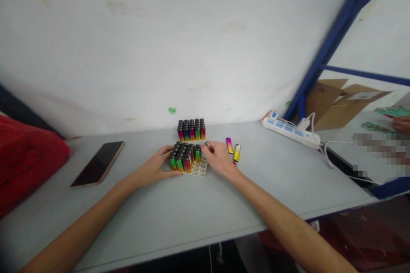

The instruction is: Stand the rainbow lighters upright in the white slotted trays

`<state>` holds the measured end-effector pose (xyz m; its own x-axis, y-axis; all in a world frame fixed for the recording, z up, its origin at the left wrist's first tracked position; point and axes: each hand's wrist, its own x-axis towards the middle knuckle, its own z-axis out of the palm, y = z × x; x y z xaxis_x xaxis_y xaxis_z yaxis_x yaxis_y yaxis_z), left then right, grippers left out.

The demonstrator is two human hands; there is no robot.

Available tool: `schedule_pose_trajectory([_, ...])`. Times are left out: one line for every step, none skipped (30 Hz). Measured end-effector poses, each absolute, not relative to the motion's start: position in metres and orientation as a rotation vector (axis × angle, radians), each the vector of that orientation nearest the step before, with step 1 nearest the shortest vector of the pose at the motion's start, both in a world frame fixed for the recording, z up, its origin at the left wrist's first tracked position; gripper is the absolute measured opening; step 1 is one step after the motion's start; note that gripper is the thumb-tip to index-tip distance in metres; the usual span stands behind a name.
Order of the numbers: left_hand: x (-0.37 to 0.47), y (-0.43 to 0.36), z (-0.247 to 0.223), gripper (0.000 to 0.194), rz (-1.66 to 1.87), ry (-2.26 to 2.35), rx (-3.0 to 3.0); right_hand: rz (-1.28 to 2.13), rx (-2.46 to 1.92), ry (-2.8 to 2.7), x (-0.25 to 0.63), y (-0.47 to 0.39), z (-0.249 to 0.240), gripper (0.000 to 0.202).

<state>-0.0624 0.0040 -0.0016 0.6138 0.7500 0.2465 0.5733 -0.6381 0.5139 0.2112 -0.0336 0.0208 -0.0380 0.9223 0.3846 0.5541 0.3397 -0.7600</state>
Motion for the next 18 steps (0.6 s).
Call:
schedule_pose_trajectory([-0.062, 0.004, -0.001, 0.074, 0.632, 1.053, 2.458, 0.518, -1.327, -1.714, 0.21, -0.034, 0.021, 0.045])
schedule_pose_trajectory([-0.062, 0.004, -0.001, 0.074, 0.635, 1.049, 2.46, 0.518, -1.326, -1.716, 0.21, -0.034, 0.02, 0.044])
schedule_pose_trajectory([-0.062, 0.003, -0.001, 0.073, 0.639, 1.044, 2.462, 0.518, -1.328, -1.715, 0.21, -0.034, 0.02, 0.043])
schedule_pose_trajectory([-0.062, 0.003, 0.0, 0.072, 0.643, 1.042, 2.462, 0.52, -1.33, -1.713, 0.21, -0.033, 0.02, 0.044])
schedule_pose_trajectory([-0.062, 0.003, 0.0, 0.071, 0.644, 1.042, 2.46, 0.523, -1.33, -1.713, 0.211, -0.033, 0.019, 0.045])
schedule_pose_trajectory([-0.062, 0.002, 0.001, 0.071, 0.643, 1.045, 2.456, 0.526, -1.331, -1.714, 0.212, -0.032, 0.019, 0.047])
schedule_pose_trajectory([-0.062, 0.002, 0.001, 0.071, 0.642, 1.049, 2.451, 0.528, -1.331, -1.717, 0.212, -0.032, 0.018, 0.049])
schedule_pose_trajectory([-0.062, 0.002, 0.002, 0.071, 0.643, 1.051, 2.447, 0.53, -1.328, -1.725, 0.213, -0.032, 0.019, 0.051])
schedule_pose_trajectory([-0.062, 0.002, 0.002, 0.072, 0.646, 1.05, 2.445, 0.53, -1.322, -1.739, 0.214, -0.032, 0.02, 0.052])
schedule_pose_trajectory([-0.062, 0.002, 0.002, 0.071, 0.649, 1.047, 2.445, 0.53, -1.312, -1.758, 0.216, -0.033, 0.022, 0.05])
schedule_pose_trajectory([-0.062, 0.002, 0.002, 0.071, 0.653, 1.043, 2.446, 0.533, -1.298, -1.783, 0.218, -0.034, 0.025, 0.048])
schedule_pose_trajectory([-0.062, 0.002, 0.002, 0.071, 0.656, 1.039, 2.448, 0.534, -1.282, -1.817, 0.22, -0.035, 0.029, 0.044])
schedule_pose_trajectory([-0.062, 0.002, 0.002, 0.07, 0.655, 1.036, 2.45, 0.526, -1.263, -1.86, 0.223, -0.036, 0.033, 0.041])
schedule_pose_trajectory([-0.062, 0.002, 0.002, 0.071, 0.652, 1.034, 2.452, 0.5, -1.241, -1.911, 0.226, -0.037, 0.038, 0.04])
schedule_pose_trajectory([-0.062, 0.002, 0.001, 0.071, 0.649, 1.035, 2.452, 0.456, -1.212, -1.97, 0.229, -0.038, 0.042, 0.039])
schedule_pose_trajectory([-0.062, 0.002, 0.001, 0.072, 0.648, 1.037, 2.45, 0.399, -1.175, -2.037, 0.231, -0.039, 0.046, 0.04])
schedule_pose_trajectory([-0.062, 0.002, 0.001, 0.072, 0.649, 1.038, 2.448, 0.345, -1.139, -2.11, 0.234, -0.039, 0.05, 0.041])
schedule_pose_trajectory([-0.062, 0.002, 0.001, 0.073, 0.649, 1.041, 2.444, 0.304, -1.11, -2.182, 0.236, -0.04, 0.052, 0.042])
